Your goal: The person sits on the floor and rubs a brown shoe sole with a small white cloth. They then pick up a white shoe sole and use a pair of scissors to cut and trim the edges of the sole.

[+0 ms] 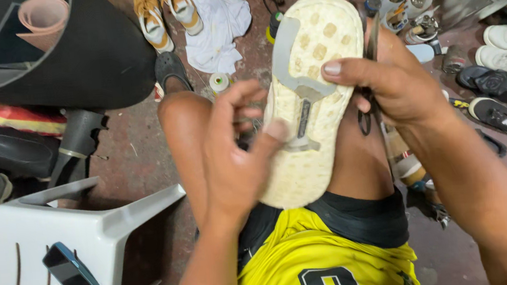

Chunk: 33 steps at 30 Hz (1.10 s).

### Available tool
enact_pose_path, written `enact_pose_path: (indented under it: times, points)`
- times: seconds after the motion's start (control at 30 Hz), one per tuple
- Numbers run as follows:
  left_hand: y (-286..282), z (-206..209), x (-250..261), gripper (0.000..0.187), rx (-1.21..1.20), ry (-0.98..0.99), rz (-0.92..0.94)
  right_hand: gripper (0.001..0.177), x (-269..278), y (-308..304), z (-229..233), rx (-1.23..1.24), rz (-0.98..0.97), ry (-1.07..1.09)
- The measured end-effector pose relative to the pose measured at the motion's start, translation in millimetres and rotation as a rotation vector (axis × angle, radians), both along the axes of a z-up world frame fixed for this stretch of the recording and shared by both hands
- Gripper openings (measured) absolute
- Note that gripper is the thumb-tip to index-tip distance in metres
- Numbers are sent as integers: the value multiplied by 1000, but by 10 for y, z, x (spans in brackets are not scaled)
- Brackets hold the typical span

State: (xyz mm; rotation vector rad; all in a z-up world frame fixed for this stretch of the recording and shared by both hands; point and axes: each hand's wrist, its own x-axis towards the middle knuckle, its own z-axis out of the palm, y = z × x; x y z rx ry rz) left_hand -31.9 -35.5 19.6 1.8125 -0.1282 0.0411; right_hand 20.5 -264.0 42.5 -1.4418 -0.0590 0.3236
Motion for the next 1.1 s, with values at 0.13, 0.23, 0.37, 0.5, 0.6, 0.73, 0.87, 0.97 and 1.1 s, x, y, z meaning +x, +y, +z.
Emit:
enact_pose_path:
  times: [0.13,0.23,0.37,0.5,0.6,0.73,0.87,0.97,1.1]
  points:
    - [54,-173,350,72,-509,147,-206,54,10,-38,-18,30,75,147]
    - [-107,-267,352,75,-664,180,-293,58,50,0,-47,-9,156,118]
    - [-277,-422,318,65,-731,189,-256,61,111,-87,-82,-162,129,117]
    - [-345,-522,448,55,-879,112,-30,64,97,-392,42,-280,89,24]
    - [-449,-532,555,52,-887,2,148,69,-80,-565,166,-601,91,-16]
    - [-606,-535,622,53,-836,-46,215,77,-298,-448,114,-1001,49,77]
    - [-607,-655,574,58,-944,55,84,69,-266,-447,-41,-565,82,57]
    - [-349,-713,622,63,-822,230,-7,73,-248,-534,-127,-604,114,140]
    - [-75,-628,684,67,-826,180,-128,71,-224,-610,-236,-662,205,122]
